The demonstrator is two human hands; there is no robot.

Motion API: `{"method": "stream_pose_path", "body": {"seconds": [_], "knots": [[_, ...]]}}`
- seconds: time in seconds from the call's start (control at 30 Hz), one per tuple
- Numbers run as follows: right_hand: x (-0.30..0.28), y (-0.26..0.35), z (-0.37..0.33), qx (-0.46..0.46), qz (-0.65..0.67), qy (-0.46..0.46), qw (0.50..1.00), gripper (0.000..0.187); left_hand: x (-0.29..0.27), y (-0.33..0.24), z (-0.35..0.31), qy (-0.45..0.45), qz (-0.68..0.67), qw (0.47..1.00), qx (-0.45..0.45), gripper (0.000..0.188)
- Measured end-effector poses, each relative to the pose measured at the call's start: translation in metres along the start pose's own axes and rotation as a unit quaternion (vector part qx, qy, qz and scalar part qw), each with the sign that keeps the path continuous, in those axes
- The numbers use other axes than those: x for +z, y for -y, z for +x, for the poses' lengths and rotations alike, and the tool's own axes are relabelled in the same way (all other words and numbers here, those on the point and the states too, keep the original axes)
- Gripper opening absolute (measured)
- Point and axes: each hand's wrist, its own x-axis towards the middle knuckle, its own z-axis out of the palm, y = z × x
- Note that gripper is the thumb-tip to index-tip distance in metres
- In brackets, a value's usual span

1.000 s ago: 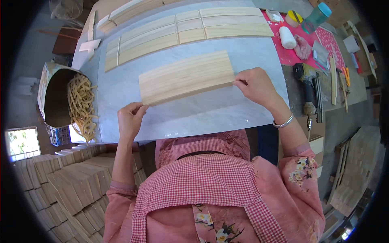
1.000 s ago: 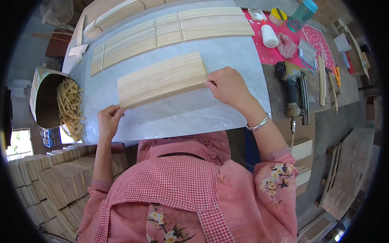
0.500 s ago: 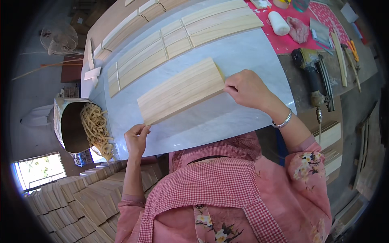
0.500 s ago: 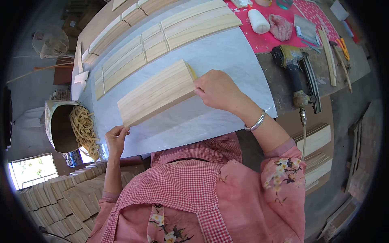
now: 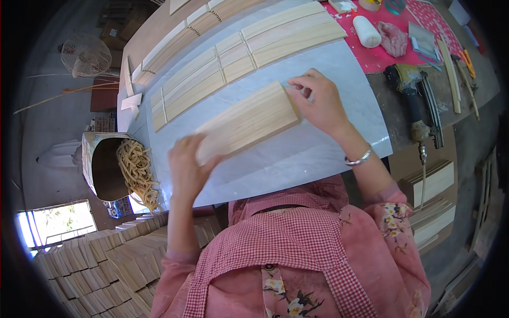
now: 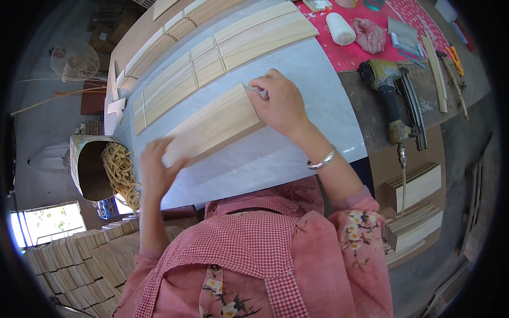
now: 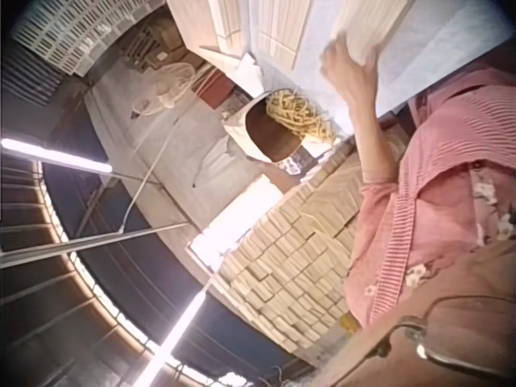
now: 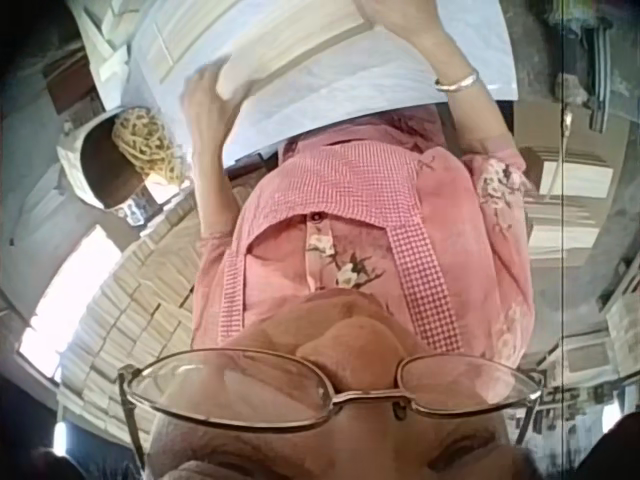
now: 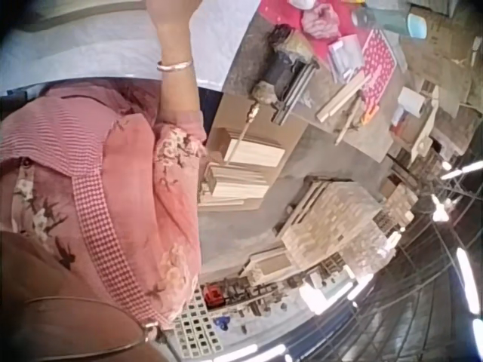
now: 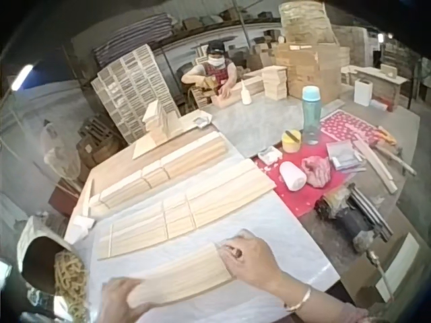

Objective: Assemble wooden boxes using glue and a pneumatic nailer.

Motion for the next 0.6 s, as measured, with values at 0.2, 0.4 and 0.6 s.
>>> {"method": "stream_pose_path", "body": {"seconds": [0.2, 0.4, 0.6], "knots": [[0.046, -0.003, 0.01, -0.001, -0.04, -0.055, 0.998, 0.006, 0.049, -0.057, 0.061, -0.051, -0.041, 0.979, 0.191, 0.073], [0.057, -0.002, 0.006, 0.056, -0.046, -0.066, 0.995, 0.006, 0.063, -0.056, 0.083, 0.013, -0.151, 0.97, 0.193, 0.069], [0.059, 0.003, 0.006, 0.119, -0.003, -0.072, 0.99, 0.006, 0.074, -0.05, 0.087, -0.01, -0.221, 0.955, 0.199, 0.067]]}}
